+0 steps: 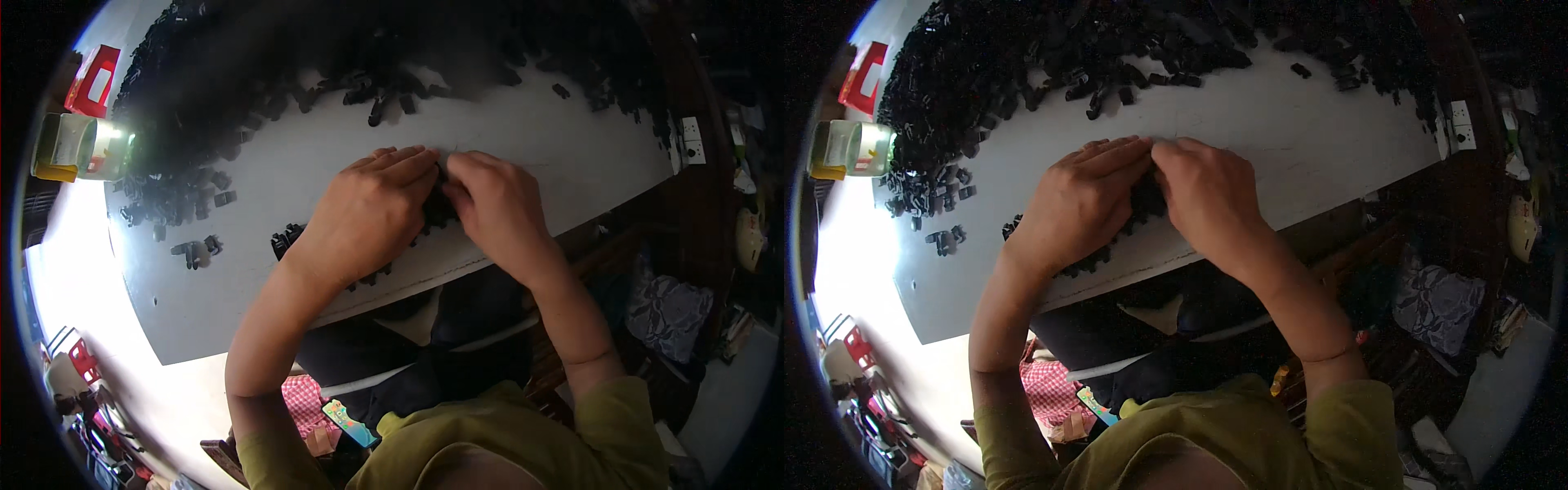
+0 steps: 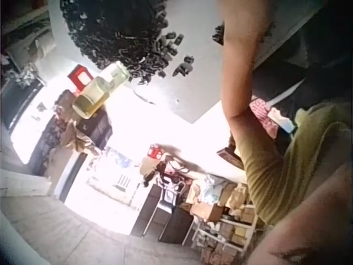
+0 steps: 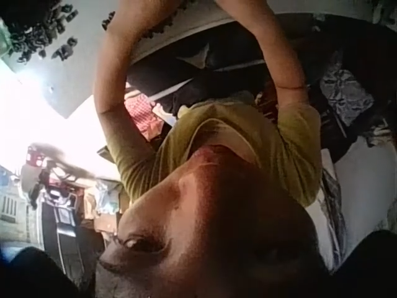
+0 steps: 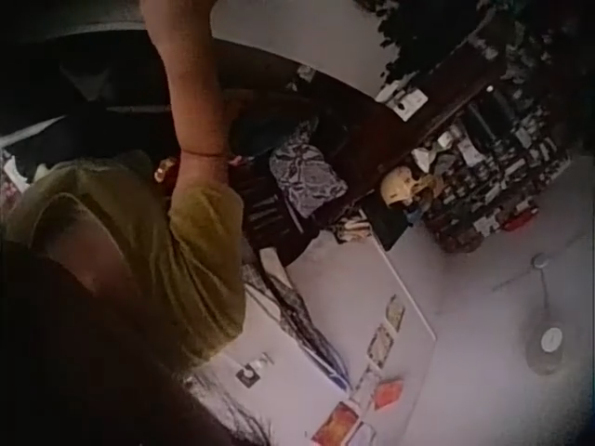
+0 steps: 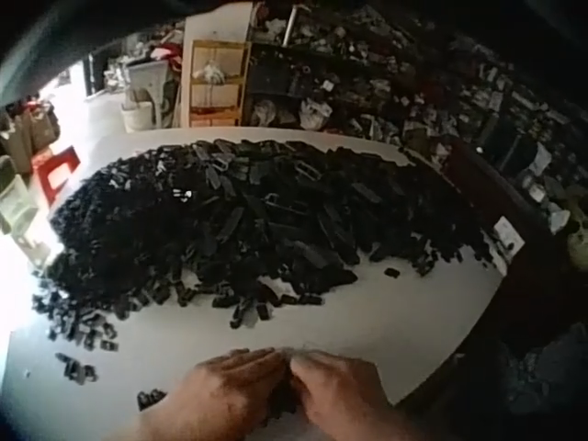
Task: Sorting and assembling small black plastic components on a white table.
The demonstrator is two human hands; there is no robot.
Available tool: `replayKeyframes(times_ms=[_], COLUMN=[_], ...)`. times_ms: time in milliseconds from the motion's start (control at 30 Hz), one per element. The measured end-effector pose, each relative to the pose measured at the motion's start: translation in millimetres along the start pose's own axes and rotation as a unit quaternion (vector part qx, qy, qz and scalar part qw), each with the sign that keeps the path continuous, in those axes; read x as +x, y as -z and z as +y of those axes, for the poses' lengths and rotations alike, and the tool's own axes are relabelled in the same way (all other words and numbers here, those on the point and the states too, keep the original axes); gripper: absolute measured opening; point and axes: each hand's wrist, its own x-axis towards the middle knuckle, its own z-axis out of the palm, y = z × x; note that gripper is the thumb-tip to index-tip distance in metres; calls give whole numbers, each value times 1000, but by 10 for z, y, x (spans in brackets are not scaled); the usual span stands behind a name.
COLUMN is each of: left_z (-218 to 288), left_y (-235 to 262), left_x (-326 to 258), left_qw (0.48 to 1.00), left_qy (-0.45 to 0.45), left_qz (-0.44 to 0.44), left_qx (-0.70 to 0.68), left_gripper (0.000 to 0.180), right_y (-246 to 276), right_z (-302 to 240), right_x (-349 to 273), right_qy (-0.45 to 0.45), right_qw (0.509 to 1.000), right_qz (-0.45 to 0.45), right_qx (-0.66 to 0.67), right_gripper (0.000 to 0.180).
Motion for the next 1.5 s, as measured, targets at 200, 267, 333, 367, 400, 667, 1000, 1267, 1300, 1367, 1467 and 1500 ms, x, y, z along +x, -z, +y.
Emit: replayKeyframes(times_ms=[200,267,333,367,400,667,1000,1267,1300,1367,1467,1500], left_z=[-18,8,4,-2,-13,-29,-22,-13,-27,-11,20,15], left_y=[-42,-27,20,5,-9,-20,-8,13,20,16,15,6], left_x=[-46,-41,-25,-4,-23,-57,-35,-28,-49,-14,4,-13], left_qw=[1000,1000,1000,1000,1000,1000,1000,999,999,999,999,997], left_qy=[16,13,14,9,12,15,15,19,16,4,1,1], left_qz=[-5,-9,-16,-13,-15,-13,-13,-26,-35,-44,-45,-69], left_qx=[6,8,-5,-7,-7,-4,-3,-8,-5,-7,-6,17], left_gripper=[32,33,35,35,35,35,34,34,35,36,44,48], right_y=[145,144,113,101,78,24,118,-86,-129,-167,-159,-148], right_z=[211,468,760,945,996,950,881,670,575,437,402,400], right_x=[162,309,547,626,667,289,76,-177,-213,-262,-273,-271], right_qy=[-54,-56,-56,-40,-38,-2,-98,-100,-66,7,83,83], right_qw=[993,997,984,980,980,978,966,968,977,984,978,977], right_qz=[-94,49,163,189,189,195,206,170,163,165,185,175], right_qx=[55,22,-36,-55,-54,-69,119,157,119,62,54,88], right_gripper=[11,12,14,16,16,14,15,14,15,16,14,14])
